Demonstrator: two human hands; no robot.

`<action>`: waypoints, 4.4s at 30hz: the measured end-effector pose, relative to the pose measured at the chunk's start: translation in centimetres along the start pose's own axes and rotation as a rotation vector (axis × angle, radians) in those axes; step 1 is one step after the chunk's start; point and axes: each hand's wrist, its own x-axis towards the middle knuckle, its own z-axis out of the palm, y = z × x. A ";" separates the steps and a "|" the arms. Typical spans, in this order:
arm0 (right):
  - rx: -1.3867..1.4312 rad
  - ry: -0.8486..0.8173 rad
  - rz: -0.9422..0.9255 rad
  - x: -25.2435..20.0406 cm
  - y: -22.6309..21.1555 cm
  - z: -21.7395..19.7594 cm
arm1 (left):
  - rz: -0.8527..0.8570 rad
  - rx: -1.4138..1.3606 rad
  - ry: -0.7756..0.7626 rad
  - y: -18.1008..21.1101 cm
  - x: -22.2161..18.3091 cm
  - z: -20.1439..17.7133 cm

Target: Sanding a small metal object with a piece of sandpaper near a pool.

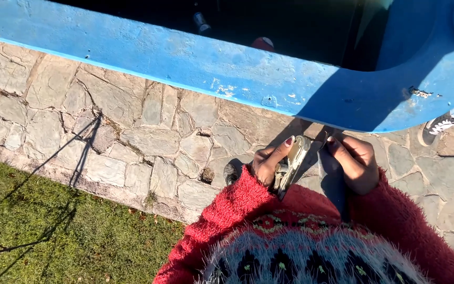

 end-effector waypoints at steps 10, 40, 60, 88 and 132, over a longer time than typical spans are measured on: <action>-0.141 -0.407 0.100 2.7 -7.2 -0.5 | 0.029 0.058 -0.073 1.8 0.1 0.1; -0.153 -0.115 0.093 0.3 -6.3 3.3 | 0.302 0.021 0.035 2.5 -0.9 -0.2; 0.016 -0.155 0.107 0.3 -5.5 3.7 | 0.284 -0.006 0.079 0.6 -0.1 -1.0; -0.092 -0.170 0.170 0.1 -4.3 3.8 | 0.409 0.051 0.101 -2.6 0.9 -2.1; 0.095 -0.105 0.300 -2.5 -3.8 5.5 | 0.326 -0.092 0.120 1.8 -1.8 -0.1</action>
